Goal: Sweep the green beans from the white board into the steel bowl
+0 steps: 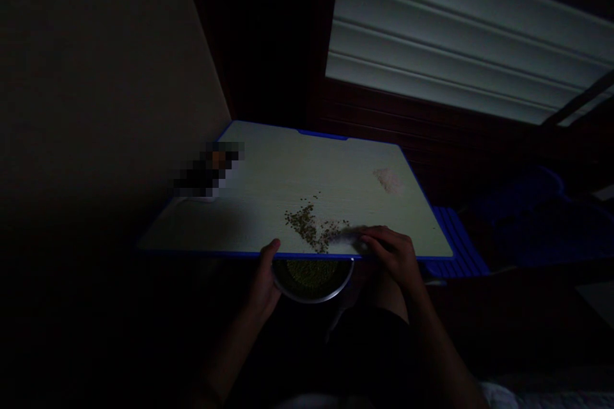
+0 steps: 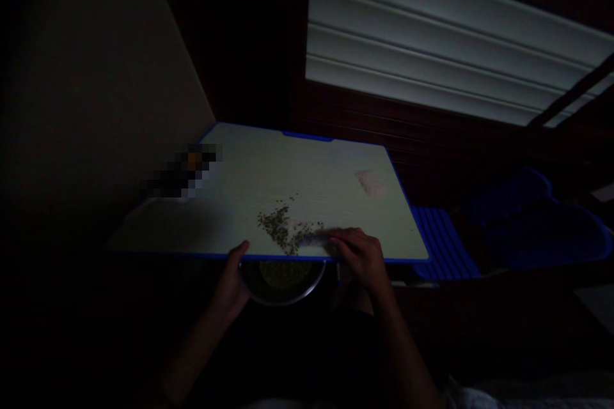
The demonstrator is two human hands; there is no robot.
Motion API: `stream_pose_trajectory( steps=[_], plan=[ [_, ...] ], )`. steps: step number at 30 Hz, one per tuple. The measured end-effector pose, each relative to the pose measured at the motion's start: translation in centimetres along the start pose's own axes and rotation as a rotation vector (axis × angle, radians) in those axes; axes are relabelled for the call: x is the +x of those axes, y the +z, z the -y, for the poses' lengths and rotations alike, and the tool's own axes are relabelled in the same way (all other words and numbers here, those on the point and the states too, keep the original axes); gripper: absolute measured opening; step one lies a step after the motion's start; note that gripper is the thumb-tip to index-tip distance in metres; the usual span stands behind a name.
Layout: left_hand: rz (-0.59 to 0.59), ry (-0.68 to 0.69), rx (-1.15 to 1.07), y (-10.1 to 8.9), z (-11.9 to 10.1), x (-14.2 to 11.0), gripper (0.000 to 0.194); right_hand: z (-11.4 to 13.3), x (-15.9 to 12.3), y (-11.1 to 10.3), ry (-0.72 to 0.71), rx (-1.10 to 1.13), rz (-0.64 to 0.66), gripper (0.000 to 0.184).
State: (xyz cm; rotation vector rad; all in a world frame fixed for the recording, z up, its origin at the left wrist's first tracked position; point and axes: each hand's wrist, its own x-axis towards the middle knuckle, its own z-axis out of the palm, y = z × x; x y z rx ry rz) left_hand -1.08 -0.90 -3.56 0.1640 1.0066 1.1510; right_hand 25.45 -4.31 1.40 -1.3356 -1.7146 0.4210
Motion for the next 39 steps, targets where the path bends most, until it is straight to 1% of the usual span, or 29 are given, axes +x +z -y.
stream_pose_trajectory(
  steps=[5, 9, 14, 20, 22, 29, 39],
  plan=[
    [-0.017, 0.006, 0.005, 0.07, -0.04, -0.05, 0.025, 0.38, 0.04, -0.28, -0.001, 0.009, 0.006, 0.015],
    [-0.021, 0.004, 0.006, -0.03, 0.06, 0.07, 0.028, 0.66, 0.42, -0.59, 0.008, 0.027, 0.005, 0.015],
    [-0.018, -0.003, 0.014, -0.40, 0.24, 0.23, 0.033, 0.37, 0.78, -0.32, 0.012, 0.039, 0.011, 0.016],
    [-0.008, 0.012, 0.016, -0.92, 0.55, 0.78, 0.030, -0.22, 0.43, -0.18, 0.002, 0.035, 0.029, 0.016],
    [-0.007, 0.014, 0.018, -0.90, 0.58, 0.90, 0.028, -0.20, 0.37, -0.13, -0.003, 0.034, 0.033, 0.016],
    [0.014, 0.016, 0.016, -0.64, 0.43, 0.54, 0.035, 0.08, 0.46, 0.09, -0.031, 0.046, 0.050, 0.014],
    [0.007, 0.011, 0.013, -0.75, 0.53, 0.89, 0.032, -0.26, 0.33, -0.02, -0.025, 0.065, 0.011, 0.015]
  ],
)
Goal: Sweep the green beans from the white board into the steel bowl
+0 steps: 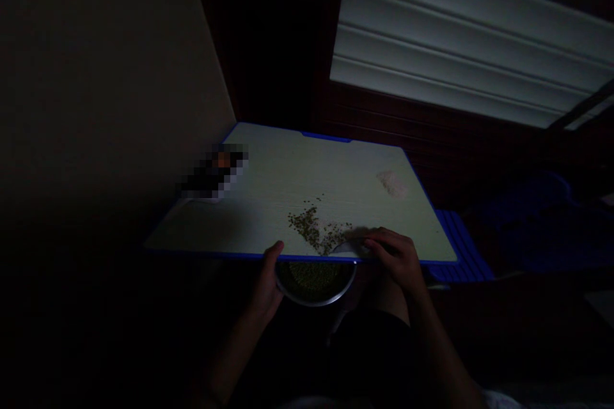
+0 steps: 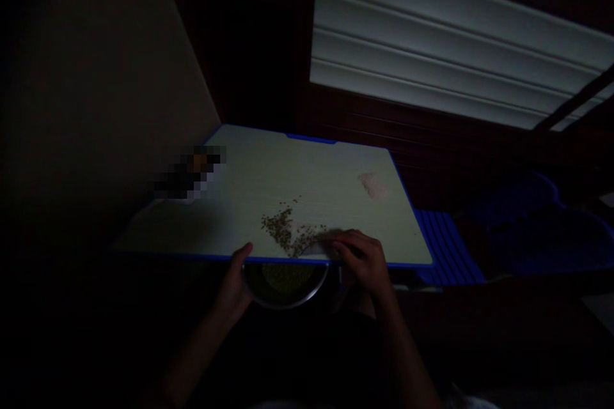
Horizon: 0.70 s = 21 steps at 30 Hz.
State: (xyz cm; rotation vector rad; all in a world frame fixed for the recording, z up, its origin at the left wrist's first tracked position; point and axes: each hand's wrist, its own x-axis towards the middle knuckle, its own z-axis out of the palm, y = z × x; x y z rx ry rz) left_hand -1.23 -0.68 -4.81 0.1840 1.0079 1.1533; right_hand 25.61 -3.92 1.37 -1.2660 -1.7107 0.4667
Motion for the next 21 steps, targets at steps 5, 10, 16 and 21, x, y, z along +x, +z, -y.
stream_pose_trajectory(
  steps=[5, 10, 16, 21],
  plan=[
    [-0.005, 0.004, -0.008, 0.32, -0.19, -0.27, 0.030, 0.22, 0.13, 0.09, -0.016, 0.006, 0.025, 0.014],
    [0.007, -0.013, -0.005, 0.27, -0.25, -0.41, 0.031, 0.21, 0.12, 0.13, -0.026, 0.008, 0.021, 0.014],
    [0.014, -0.012, -0.010, 0.31, -0.14, -0.33, 0.029, 0.34, 0.13, 0.15, -0.042, 0.016, 0.026, 0.013],
    [0.011, -0.014, -0.005, 0.32, -0.28, -0.60, 0.030, 0.28, 0.11, 0.07, -0.044, 0.023, 0.010, 0.012]
  ],
)
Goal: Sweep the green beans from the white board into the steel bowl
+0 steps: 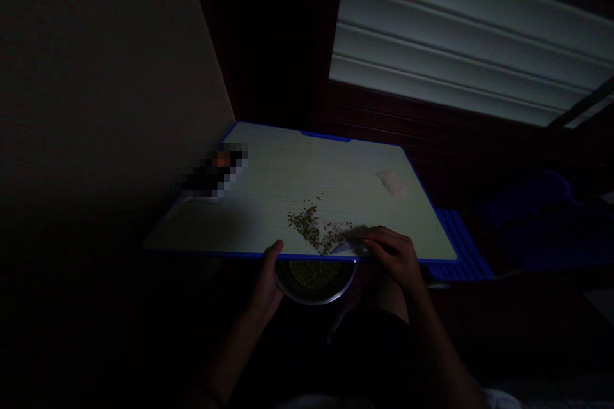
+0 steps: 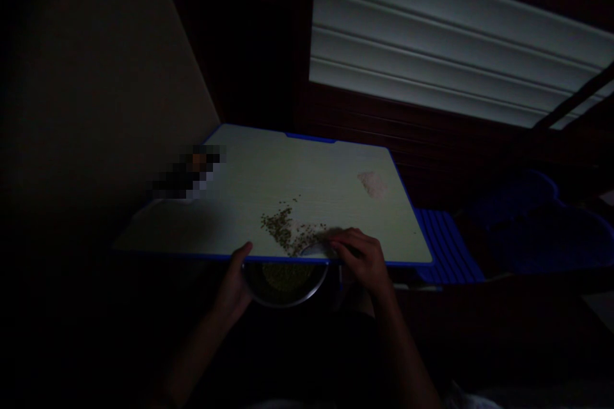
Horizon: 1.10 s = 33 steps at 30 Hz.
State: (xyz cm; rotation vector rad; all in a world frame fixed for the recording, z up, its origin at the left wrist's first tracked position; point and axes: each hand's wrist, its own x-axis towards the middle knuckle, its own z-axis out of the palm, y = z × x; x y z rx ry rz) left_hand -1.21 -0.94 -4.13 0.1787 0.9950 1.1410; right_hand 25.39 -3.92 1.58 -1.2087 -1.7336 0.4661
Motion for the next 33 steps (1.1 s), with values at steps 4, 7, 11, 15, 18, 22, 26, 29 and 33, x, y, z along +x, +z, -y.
stream_pose_trajectory(
  steps=[4, 7, 11, 15, 18, 22, 26, 29, 33],
  plan=[
    [-0.017, 0.004, 0.002, -0.13, 0.06, 0.20, 0.029, -0.11, -0.01, 0.02, -0.007, 0.004, 0.008, 0.013],
    [-0.034, 0.016, 0.000, -0.10, 0.10, 0.32, 0.028, -0.32, -0.06, 0.08, -0.013, 0.005, 0.006, 0.013],
    [-0.022, 0.001, 0.006, 0.07, -0.01, 0.15, 0.029, -0.57, -0.20, 0.09, -0.021, 0.004, -0.011, 0.012],
    [-0.036, 0.000, 0.015, -0.03, 0.00, 0.18, 0.028, -0.57, -0.31, -0.01, -0.029, 0.007, -0.004, 0.011],
    [-0.019, 0.003, 0.010, -0.13, 0.06, 0.30, 0.031, -0.53, -0.32, 0.00, -0.037, 0.010, -0.011, 0.010],
    [-0.004, 0.009, 0.001, -0.09, 0.05, 0.31, 0.031, -0.48, -0.26, 0.22, -0.059, 0.012, -0.004, 0.011],
    [-0.008, 0.007, 0.004, -0.02, -0.02, 0.16, 0.030, -0.45, -0.16, 0.42, -0.062, -0.011, -0.012, 0.014],
    [-0.009, 0.011, 0.003, 0.08, -0.08, 0.06, 0.032, -0.41, -0.11, 0.42, -0.064, -0.022, -0.016, 0.015],
    [-0.010, -0.003, 0.007, 0.23, -0.14, -0.08, 0.032, -0.30, -0.11, 0.34, -0.085, -0.020, 0.007, 0.015]
  ],
)
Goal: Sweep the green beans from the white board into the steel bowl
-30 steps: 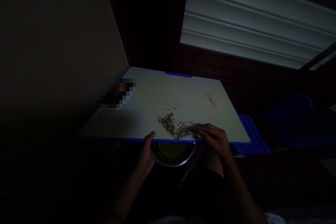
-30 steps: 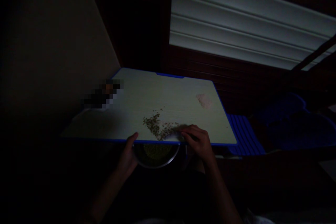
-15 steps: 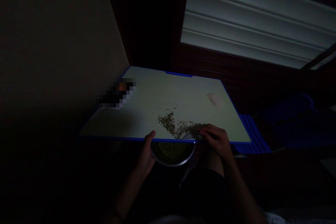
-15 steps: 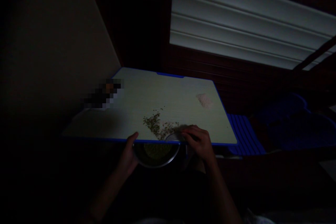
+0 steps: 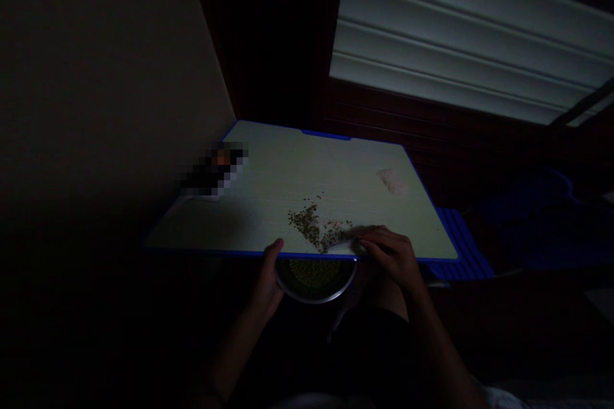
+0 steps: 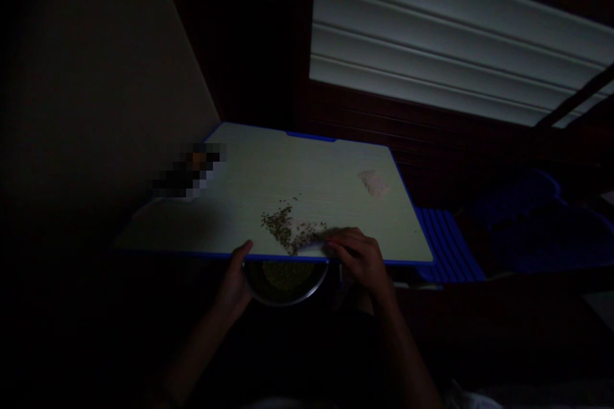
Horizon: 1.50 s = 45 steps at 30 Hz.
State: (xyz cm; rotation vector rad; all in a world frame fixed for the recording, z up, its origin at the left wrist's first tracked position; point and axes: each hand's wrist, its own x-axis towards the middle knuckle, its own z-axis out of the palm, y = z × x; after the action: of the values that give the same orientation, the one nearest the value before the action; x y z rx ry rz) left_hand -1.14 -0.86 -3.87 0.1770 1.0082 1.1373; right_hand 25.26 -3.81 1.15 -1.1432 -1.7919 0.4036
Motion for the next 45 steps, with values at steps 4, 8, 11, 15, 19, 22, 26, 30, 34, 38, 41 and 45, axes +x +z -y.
stream_pose_trajectory(
  steps=[4, 8, 11, 15, 19, 22, 26, 30, 34, 38, 41, 45],
  plan=[
    [-0.008, 0.005, -0.006, 0.16, -0.03, -0.28, 0.028, 0.10, -0.02, -0.09, -0.013, 0.012, 0.000, 0.014],
    [-0.014, 0.016, -0.016, 0.42, -0.12, -0.44, 0.027, 0.21, 0.00, -0.13, -0.011, 0.022, -0.006, 0.014],
    [-0.027, 0.026, -0.018, 0.48, -0.14, -0.34, 0.026, 0.33, 0.05, -0.16, -0.005, 0.026, -0.008, 0.013],
    [-0.018, 0.033, -0.017, 0.31, -0.10, -0.30, 0.025, 0.41, 0.07, -0.22, 0.007, 0.023, -0.018, 0.012],
    [-0.003, 0.014, -0.012, 0.21, -0.10, -0.39, 0.026, 0.33, 0.06, -0.20, 0.011, 0.020, -0.021, 0.013],
    [-0.020, 0.018, -0.013, 0.26, -0.12, -0.33, 0.024, 0.30, 0.06, -0.14, 0.010, 0.019, -0.020, 0.012],
    [-0.028, 0.032, -0.017, 0.39, -0.21, -0.31, 0.026, 0.27, 0.02, -0.19, 0.009, 0.024, -0.024, 0.012],
    [-0.012, 0.029, -0.015, 0.42, -0.21, -0.39, 0.030, 0.23, -0.06, -0.30, 0.004, 0.026, -0.019, 0.012],
    [-0.016, 0.034, -0.013, 0.32, -0.06, -0.30, 0.028, 0.34, 0.00, -0.17, -0.021, 0.020, 0.016, 0.013],
    [-0.004, 0.016, -0.003, 0.17, -0.03, -0.20, 0.031, 0.36, 0.08, 0.03, -0.027, -0.003, 0.021, 0.014],
    [-0.001, 0.001, 0.003, 0.03, -0.05, -0.16, 0.033, 0.18, 0.06, 0.11, -0.022, -0.021, -0.001, 0.017],
    [0.004, 0.012, -0.002, -0.12, 0.03, -0.10, 0.031, -0.08, 0.01, 0.15, -0.026, -0.025, -0.011, 0.018]
  ],
)
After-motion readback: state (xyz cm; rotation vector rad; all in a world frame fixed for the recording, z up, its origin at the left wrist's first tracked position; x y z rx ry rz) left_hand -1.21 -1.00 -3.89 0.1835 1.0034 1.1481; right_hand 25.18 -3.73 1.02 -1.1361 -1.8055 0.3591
